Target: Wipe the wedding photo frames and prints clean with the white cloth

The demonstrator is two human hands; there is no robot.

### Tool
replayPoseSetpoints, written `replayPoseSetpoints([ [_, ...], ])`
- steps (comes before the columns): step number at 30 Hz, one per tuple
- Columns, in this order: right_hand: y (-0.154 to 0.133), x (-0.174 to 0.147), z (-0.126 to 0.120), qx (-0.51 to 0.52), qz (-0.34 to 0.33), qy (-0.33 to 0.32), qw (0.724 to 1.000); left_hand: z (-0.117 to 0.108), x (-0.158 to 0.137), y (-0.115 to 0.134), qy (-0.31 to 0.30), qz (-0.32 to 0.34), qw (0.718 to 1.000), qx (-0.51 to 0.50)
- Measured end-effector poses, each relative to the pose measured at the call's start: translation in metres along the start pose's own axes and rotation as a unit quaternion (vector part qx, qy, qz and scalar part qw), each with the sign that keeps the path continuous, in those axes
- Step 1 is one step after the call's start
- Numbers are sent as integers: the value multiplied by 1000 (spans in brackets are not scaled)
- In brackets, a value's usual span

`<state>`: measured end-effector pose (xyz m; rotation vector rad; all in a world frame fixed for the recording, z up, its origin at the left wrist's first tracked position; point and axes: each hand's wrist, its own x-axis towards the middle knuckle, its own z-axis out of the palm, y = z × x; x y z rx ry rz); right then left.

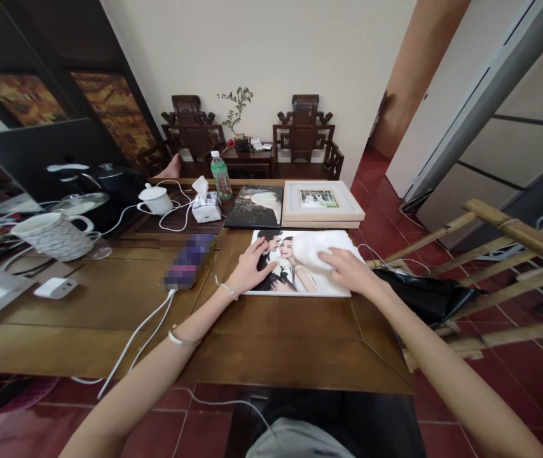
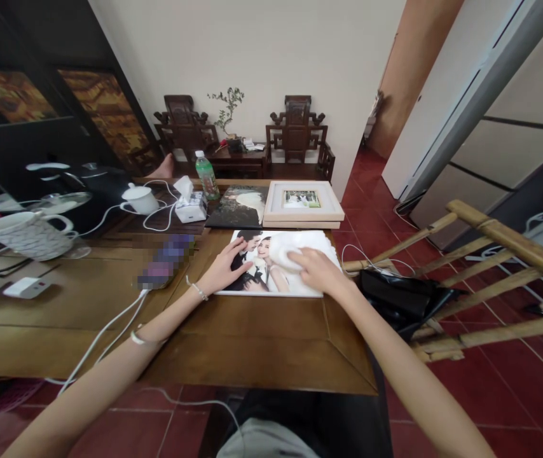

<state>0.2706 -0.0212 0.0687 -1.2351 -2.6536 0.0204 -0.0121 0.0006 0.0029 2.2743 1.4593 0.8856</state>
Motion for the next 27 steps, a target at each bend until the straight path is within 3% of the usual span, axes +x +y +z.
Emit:
replayPoseSetpoints([
  [4, 21, 42, 2, -10, 31, 27, 999, -1, 0, 0, -12, -5, 1000, -2],
  [7, 15, 40, 7, -24, 43, 39, 998, -1, 0, 1, -8, -11, 1000, -9],
  [15, -58, -64, 16, -32, -80, 48, 995, 1, 1, 3, -1, -15, 1000, -13],
  [18, -73, -83, 12, -13, -105, 35, 994, 1, 1, 3, -5, -11, 1000, -3],
  [21, -65, -67, 8, 6, -85, 28, 996, 0, 1, 3, -14, -6, 1000, 9],
  [27, -14, 21, 5, -16, -4, 0, 1000, -2, 0, 1, -25, 0, 1000, 16],
])
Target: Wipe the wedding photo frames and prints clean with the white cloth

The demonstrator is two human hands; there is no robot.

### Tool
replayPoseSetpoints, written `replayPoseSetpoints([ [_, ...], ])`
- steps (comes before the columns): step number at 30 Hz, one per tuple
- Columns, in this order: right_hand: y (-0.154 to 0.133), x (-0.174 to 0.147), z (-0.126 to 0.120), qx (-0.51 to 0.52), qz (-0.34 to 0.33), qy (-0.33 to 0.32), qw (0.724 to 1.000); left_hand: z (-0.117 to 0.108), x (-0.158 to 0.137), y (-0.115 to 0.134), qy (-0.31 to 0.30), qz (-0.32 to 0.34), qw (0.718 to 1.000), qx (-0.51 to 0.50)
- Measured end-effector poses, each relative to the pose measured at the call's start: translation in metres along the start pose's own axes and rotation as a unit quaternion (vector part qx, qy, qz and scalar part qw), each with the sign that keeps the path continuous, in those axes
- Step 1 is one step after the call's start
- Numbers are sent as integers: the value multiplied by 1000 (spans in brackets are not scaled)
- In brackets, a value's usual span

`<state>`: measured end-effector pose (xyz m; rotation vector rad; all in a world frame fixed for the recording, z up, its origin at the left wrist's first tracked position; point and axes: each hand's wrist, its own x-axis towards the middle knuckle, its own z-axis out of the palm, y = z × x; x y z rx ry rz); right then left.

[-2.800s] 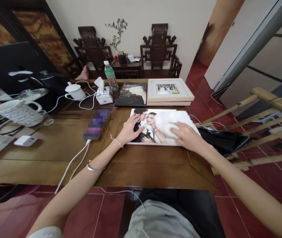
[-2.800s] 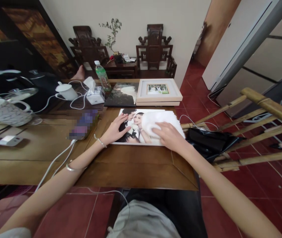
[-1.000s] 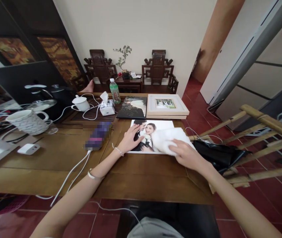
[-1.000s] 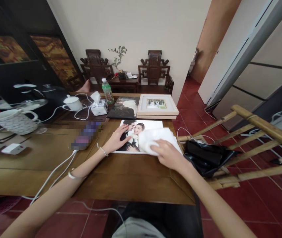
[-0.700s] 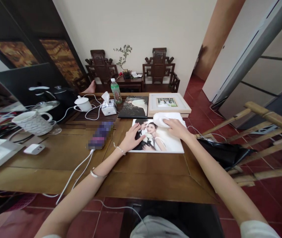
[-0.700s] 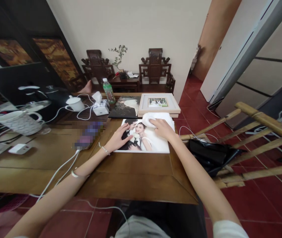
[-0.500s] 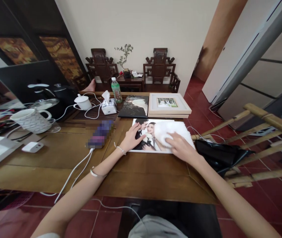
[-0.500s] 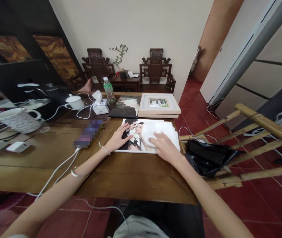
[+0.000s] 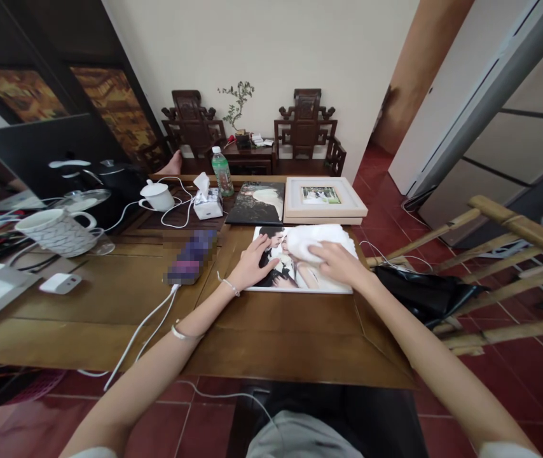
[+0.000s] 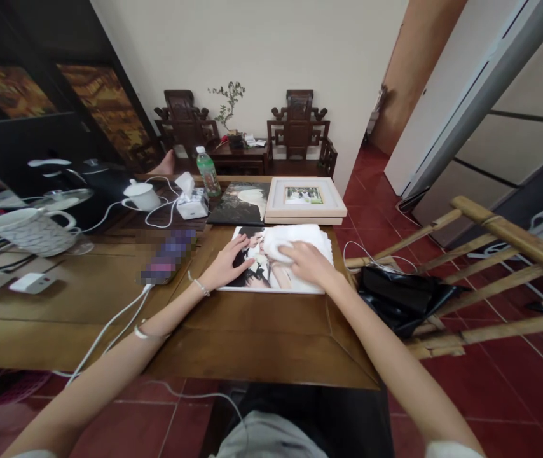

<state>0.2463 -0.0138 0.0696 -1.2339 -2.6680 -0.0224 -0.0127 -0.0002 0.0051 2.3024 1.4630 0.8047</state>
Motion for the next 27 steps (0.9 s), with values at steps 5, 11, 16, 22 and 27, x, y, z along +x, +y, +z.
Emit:
replayPoseSetpoints([
  [5, 18, 40, 1, -8, 10, 17, 1000, -2, 0, 2, -7, -13, 1000, -6],
  [11, -22, -14, 5, -14, -31, 2, 999, 3, 0, 0, 13, -9, 1000, -20],
  [16, -60, -78, 10, -17, -92, 15, 995, 6, 1, -1, 16, -6, 1000, -12],
  [22, -44, -44, 9, 14, -77, -7, 997, 4, 1, -3, -3, 0, 1000, -7],
  [27, -12, 24, 5, 7, -48, -3, 999, 2, 1, -7, -8, 17, 1000, -12],
])
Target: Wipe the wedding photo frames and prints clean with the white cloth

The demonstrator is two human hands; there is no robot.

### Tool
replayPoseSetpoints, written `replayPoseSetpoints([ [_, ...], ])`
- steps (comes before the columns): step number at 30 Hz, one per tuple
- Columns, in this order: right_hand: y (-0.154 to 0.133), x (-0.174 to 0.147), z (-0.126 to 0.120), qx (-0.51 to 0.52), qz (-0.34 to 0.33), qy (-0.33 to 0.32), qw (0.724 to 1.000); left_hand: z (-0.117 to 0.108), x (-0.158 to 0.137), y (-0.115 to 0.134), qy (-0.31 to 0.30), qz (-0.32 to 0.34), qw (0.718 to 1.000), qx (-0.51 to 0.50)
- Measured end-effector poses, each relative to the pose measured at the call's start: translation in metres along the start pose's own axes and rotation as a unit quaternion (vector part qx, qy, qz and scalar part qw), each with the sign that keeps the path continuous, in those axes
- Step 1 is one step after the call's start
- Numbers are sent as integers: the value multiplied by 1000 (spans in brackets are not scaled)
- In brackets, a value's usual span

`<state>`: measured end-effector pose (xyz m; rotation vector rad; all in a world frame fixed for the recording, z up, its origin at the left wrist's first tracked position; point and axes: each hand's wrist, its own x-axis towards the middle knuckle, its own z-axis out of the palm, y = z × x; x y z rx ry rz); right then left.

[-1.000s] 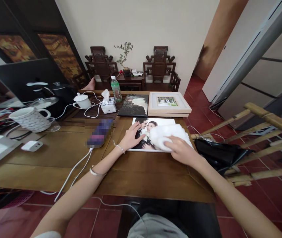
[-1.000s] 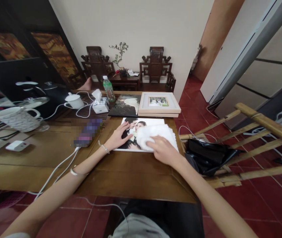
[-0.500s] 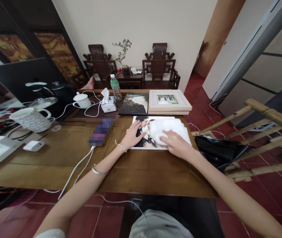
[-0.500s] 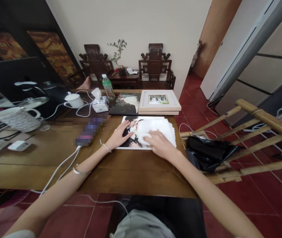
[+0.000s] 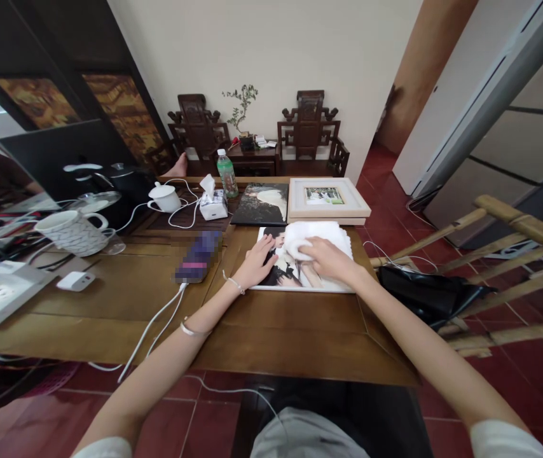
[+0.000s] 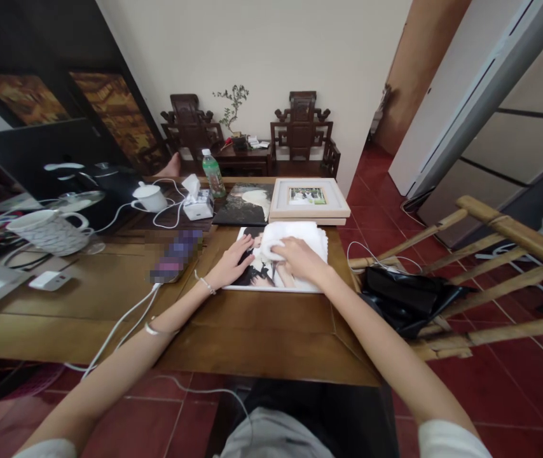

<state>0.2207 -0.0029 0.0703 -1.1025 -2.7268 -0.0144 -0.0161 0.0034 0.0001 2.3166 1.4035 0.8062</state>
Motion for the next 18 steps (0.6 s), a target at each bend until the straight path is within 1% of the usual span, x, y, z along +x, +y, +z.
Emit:
replayPoseSetpoints([
  [2, 11, 19, -4, -6, 14, -7, 1000, 0, 0, -1, -1, 0, 1000, -4],
  [4, 17, 31, -8, -8, 28, -10, 1000, 0, 0, -2, -1, -6, 1000, -7],
  [6, 18, 35, -10, -5, 39, -10, 999, 0, 0, -2, 0, -10, 1000, -10],
  [8, 13, 29, -11, 2, 45, -15, 999, 1, 1, -3, 3, -13, 1000, -11],
  [10, -1, 12, -8, 1, 46, -25, 999, 3, 1, -3, 5, -15, 1000, -9],
  [12, -22, -16, -4, -8, 40, -32, 999, 4, 1, -3, 6, -16, 1000, -7],
  [15, -56, -62, 2, -15, -1, -25, 1000, 5, 1, -2, 13, -15, 1000, -2],
  [16, -65, -75, 3, -10, -17, -32, 999, 6, 1, -2, 15, -14, 1000, -1],
  [18, -75, -91, 3, 0, -40, -42, 998, 5, 1, -2, 17, -12, 1000, 1],
])
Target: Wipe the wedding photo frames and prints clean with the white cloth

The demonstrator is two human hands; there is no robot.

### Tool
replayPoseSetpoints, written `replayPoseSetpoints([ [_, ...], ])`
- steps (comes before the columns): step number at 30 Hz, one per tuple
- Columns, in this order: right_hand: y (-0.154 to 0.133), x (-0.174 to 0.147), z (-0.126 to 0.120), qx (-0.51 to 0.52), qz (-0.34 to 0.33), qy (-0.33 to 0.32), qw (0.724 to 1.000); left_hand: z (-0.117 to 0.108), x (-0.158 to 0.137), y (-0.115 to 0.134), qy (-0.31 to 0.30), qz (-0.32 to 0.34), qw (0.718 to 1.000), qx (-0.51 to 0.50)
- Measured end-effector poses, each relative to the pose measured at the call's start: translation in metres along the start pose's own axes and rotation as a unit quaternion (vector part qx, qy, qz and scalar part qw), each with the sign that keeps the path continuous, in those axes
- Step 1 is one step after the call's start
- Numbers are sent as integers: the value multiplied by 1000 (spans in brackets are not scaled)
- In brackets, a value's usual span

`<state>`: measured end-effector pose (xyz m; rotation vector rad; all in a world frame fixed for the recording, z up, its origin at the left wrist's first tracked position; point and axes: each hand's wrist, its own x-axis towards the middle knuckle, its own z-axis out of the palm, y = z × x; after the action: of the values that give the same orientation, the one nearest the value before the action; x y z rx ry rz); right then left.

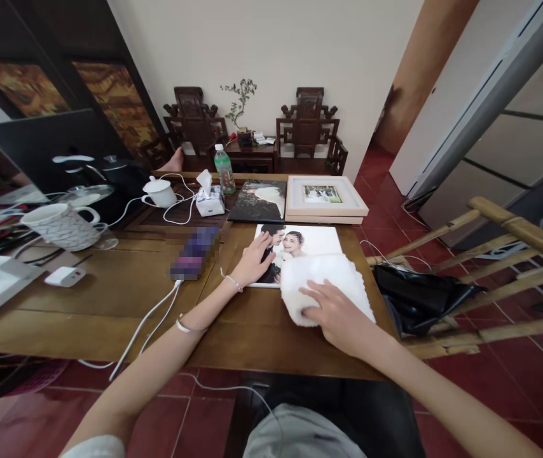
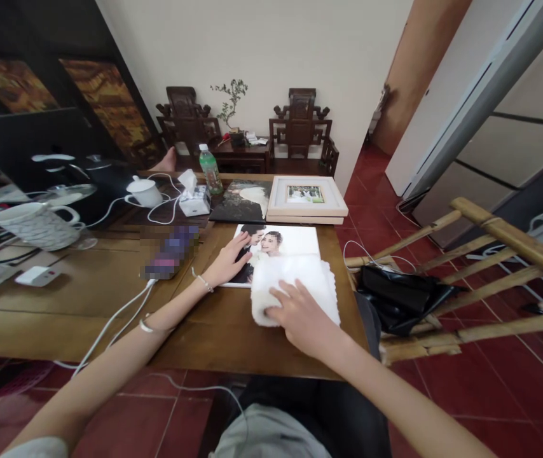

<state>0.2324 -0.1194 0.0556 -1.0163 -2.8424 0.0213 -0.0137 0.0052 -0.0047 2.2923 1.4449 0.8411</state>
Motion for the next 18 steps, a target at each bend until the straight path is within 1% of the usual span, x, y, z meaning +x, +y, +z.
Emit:
replayPoseSetpoints([
  [2, 1, 0, -1, 10, -5, -5, 1000, -1, 0, 1, -1, 3, 1000, 2],
  [4, 12, 14, -3, 12, 9, -1, 1000, -2, -1, 1, -6, 6, 1000, 5],
  [10, 65, 90, -13, -17, 66, 6, 998, -5, 0, 1, -18, 6, 1000, 13],
  [13, 81, 116, -14, -28, 84, 20, 996, -5, 0, 0, -17, 10, 1000, 11],
  [16, 80, 119, -8, -41, 80, 27, 996, -5, 0, 0, -16, 7, 1000, 8],
  [18, 69, 106, -2, -51, 66, 28, 996, -5, 0, 1, -18, 3, 1000, 9],
])
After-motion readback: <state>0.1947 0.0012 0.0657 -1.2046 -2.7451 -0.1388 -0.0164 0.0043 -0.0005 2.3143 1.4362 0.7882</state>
